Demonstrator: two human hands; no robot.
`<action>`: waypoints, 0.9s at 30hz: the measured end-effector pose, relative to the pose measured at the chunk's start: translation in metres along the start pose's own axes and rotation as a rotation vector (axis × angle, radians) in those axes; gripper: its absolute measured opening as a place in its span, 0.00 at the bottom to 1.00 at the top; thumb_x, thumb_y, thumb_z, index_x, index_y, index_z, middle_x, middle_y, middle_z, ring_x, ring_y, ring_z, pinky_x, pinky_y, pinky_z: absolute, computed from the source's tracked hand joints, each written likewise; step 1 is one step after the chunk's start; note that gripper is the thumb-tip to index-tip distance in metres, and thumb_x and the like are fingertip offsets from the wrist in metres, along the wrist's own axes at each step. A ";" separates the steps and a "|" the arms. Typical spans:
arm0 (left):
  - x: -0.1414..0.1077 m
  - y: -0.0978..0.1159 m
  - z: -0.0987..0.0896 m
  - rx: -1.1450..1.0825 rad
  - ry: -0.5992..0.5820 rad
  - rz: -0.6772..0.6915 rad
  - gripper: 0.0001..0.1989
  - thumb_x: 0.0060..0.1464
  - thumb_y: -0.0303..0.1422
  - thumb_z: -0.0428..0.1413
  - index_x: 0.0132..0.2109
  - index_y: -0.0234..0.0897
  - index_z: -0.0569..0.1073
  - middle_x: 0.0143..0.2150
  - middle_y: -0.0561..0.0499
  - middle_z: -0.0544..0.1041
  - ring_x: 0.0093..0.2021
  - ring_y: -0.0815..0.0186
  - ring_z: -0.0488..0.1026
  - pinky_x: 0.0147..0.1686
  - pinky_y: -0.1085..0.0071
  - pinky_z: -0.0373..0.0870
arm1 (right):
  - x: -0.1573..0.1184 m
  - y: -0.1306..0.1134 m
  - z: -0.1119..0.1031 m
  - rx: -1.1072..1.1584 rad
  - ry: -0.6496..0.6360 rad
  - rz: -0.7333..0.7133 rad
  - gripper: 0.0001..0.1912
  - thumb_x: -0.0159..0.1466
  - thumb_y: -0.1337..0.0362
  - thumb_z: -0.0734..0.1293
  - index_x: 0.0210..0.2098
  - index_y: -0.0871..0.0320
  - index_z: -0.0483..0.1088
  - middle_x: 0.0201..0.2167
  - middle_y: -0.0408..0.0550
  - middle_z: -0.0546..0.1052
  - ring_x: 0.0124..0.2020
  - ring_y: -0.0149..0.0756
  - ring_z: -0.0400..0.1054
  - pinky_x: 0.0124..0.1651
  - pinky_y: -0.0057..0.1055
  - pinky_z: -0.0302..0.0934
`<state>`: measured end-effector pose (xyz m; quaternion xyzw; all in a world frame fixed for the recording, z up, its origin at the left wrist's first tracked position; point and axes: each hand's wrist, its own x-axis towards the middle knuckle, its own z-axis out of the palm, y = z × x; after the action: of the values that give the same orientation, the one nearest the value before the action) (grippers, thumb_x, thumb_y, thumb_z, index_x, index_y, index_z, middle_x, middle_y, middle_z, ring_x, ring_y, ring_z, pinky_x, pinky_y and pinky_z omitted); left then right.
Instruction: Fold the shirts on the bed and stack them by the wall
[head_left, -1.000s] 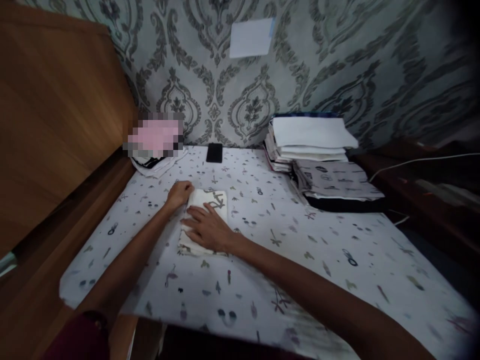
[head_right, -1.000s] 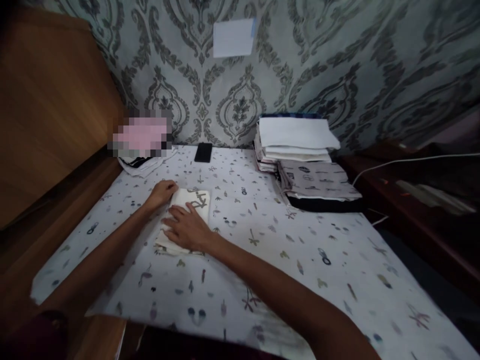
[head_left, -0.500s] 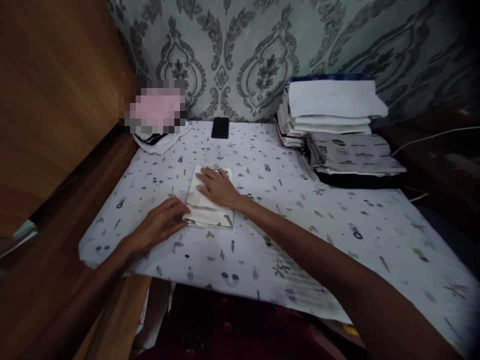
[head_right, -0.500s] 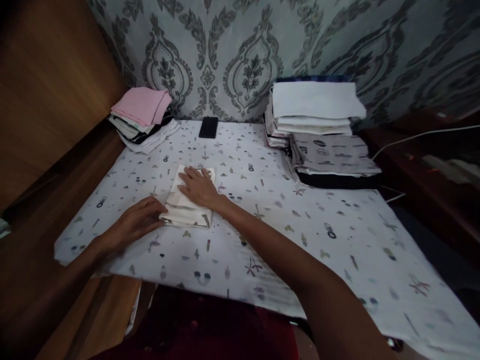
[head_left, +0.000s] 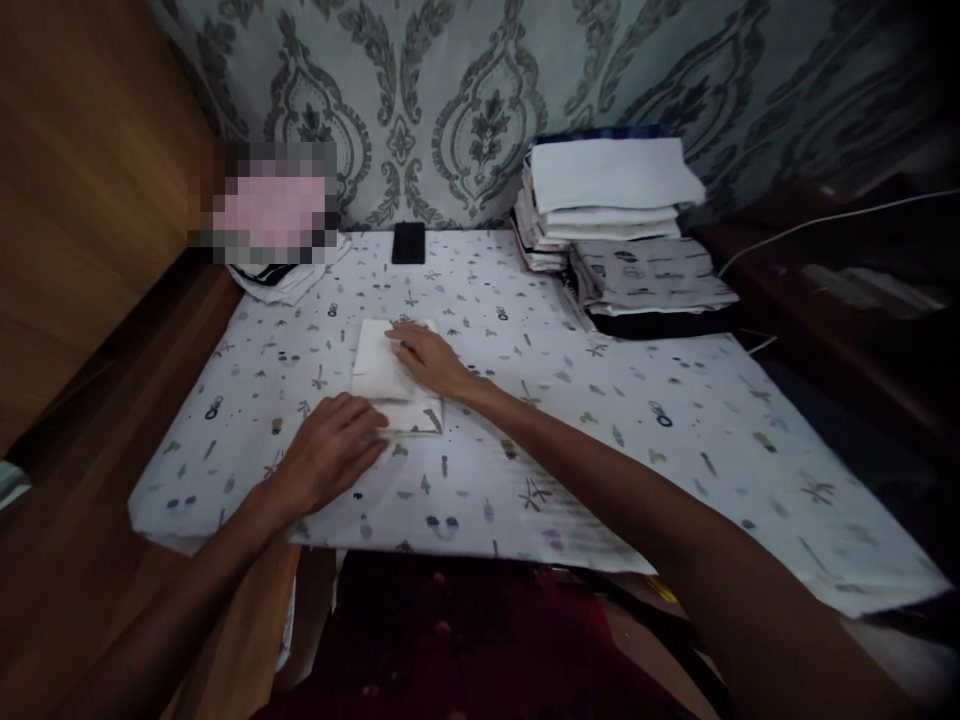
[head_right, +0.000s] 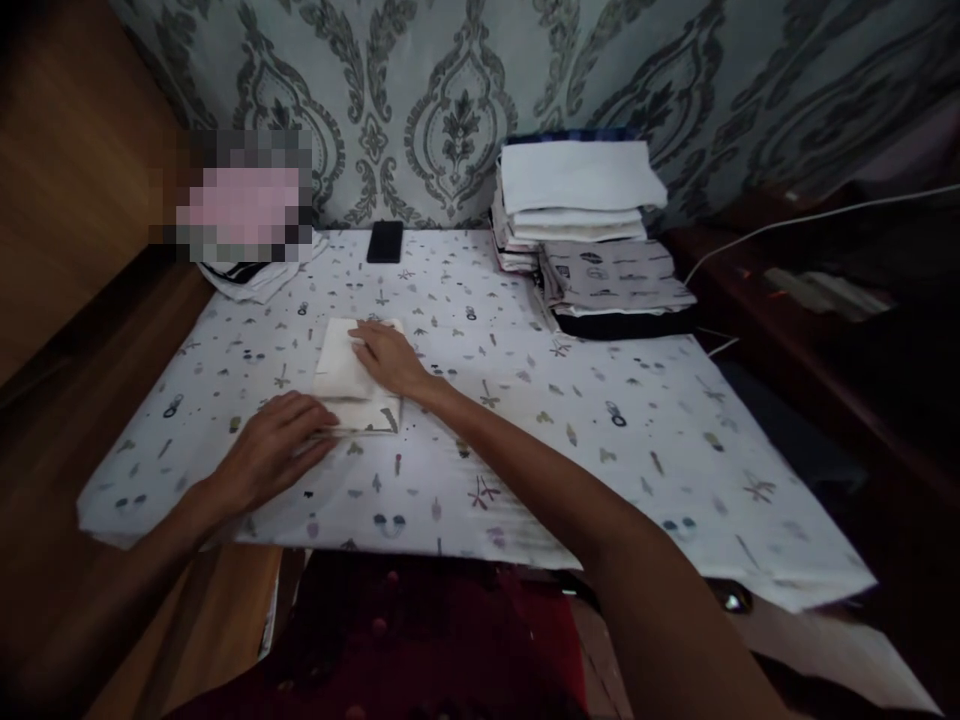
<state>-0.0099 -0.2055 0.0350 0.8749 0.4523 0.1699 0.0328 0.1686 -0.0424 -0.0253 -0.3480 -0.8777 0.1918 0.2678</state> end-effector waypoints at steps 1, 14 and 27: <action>0.008 0.007 0.005 0.036 -0.002 0.032 0.09 0.66 0.34 0.49 0.46 0.38 0.71 0.42 0.47 0.75 0.43 0.59 0.69 0.43 0.62 0.66 | -0.002 0.001 -0.002 -0.006 -0.002 -0.021 0.23 0.72 0.60 0.53 0.60 0.63 0.68 0.63 0.58 0.69 0.67 0.42 0.57 0.68 0.45 0.51; 0.048 0.035 0.058 0.309 0.084 0.203 0.13 0.65 0.23 0.47 0.34 0.36 0.73 0.31 0.50 0.74 0.35 0.63 0.68 0.34 0.67 0.65 | -0.010 0.003 -0.005 -0.115 -0.174 -0.022 0.25 0.73 0.55 0.56 0.66 0.56 0.62 0.71 0.55 0.57 0.72 0.46 0.45 0.70 0.50 0.41; 0.061 -0.003 -0.011 -0.445 0.219 -0.256 0.18 0.66 0.41 0.48 0.48 0.36 0.78 0.46 0.45 0.81 0.46 0.61 0.78 0.49 0.67 0.74 | -0.043 -0.062 -0.008 -0.104 -0.106 -0.223 0.26 0.71 0.58 0.62 0.65 0.61 0.62 0.68 0.61 0.61 0.71 0.48 0.48 0.71 0.54 0.37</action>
<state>0.0164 -0.1559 0.0610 0.7584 0.5113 0.3534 0.1963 0.1681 -0.1144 -0.0008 -0.2510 -0.9327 0.1330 0.2223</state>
